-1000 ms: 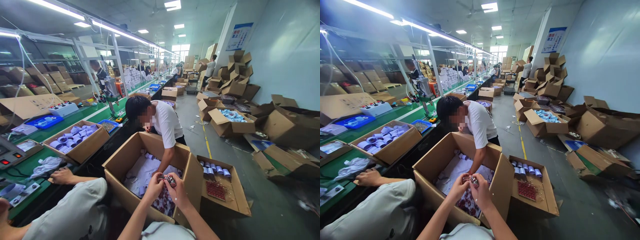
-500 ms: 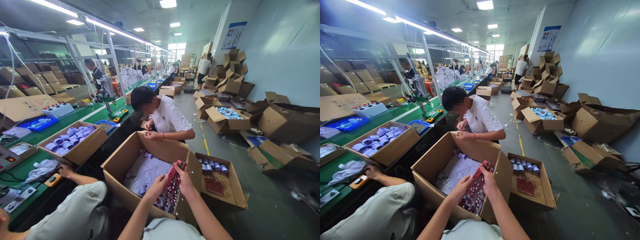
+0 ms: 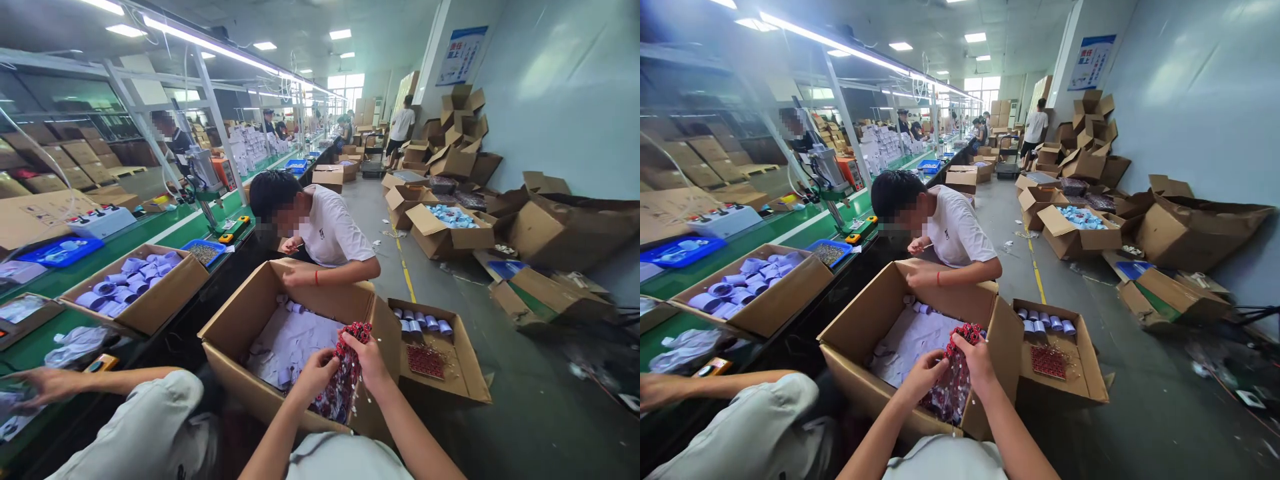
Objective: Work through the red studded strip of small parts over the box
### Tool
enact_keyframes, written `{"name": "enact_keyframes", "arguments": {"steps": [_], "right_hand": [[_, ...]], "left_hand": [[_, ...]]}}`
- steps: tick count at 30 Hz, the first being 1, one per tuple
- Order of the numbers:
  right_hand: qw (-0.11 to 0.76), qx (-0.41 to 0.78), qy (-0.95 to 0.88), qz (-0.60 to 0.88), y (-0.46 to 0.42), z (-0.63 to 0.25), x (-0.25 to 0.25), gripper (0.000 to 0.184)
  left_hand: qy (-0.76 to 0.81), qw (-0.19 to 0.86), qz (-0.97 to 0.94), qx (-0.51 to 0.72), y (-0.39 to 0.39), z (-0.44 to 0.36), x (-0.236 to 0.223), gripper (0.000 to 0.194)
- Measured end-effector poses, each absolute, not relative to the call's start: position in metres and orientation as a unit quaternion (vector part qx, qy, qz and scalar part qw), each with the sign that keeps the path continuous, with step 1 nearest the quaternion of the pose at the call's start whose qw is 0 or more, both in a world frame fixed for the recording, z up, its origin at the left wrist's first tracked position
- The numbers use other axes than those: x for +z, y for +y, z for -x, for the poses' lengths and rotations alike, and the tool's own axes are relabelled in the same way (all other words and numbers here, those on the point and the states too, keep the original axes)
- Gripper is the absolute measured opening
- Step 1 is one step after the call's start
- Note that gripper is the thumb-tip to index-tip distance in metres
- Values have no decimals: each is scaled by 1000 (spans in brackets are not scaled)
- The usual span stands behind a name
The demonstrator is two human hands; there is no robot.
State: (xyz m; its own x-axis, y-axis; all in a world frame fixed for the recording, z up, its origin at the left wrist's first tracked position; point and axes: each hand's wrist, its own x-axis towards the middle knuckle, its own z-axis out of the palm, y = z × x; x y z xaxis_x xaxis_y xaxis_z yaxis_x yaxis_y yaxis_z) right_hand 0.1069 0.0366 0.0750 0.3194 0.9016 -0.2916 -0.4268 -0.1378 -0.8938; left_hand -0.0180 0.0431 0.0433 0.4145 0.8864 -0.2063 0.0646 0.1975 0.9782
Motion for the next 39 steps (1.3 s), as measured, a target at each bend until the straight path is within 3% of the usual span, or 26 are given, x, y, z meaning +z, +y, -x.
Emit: {"name": "enact_keyframes", "arguments": {"steps": [8, 12, 18, 34, 39], "right_hand": [[592, 556, -212, 544, 32, -98, 64, 43], [585, 569, -218, 536, 33, -99, 62, 46], [564, 570, -247, 543, 31, -93, 62, 46], [537, 404, -450, 588, 23, -92, 63, 32], [517, 374, -464, 615, 32, -100, 60, 43]], "left_hand": [[497, 517, -612, 334, 42, 19, 53, 41], [490, 518, -630, 308, 41, 29, 59, 37], [461, 537, -635, 309, 42, 37, 63, 15], [544, 559, -518, 351, 47, 20, 36, 24], [522, 610, -495, 333, 46, 28, 38, 37]]}}
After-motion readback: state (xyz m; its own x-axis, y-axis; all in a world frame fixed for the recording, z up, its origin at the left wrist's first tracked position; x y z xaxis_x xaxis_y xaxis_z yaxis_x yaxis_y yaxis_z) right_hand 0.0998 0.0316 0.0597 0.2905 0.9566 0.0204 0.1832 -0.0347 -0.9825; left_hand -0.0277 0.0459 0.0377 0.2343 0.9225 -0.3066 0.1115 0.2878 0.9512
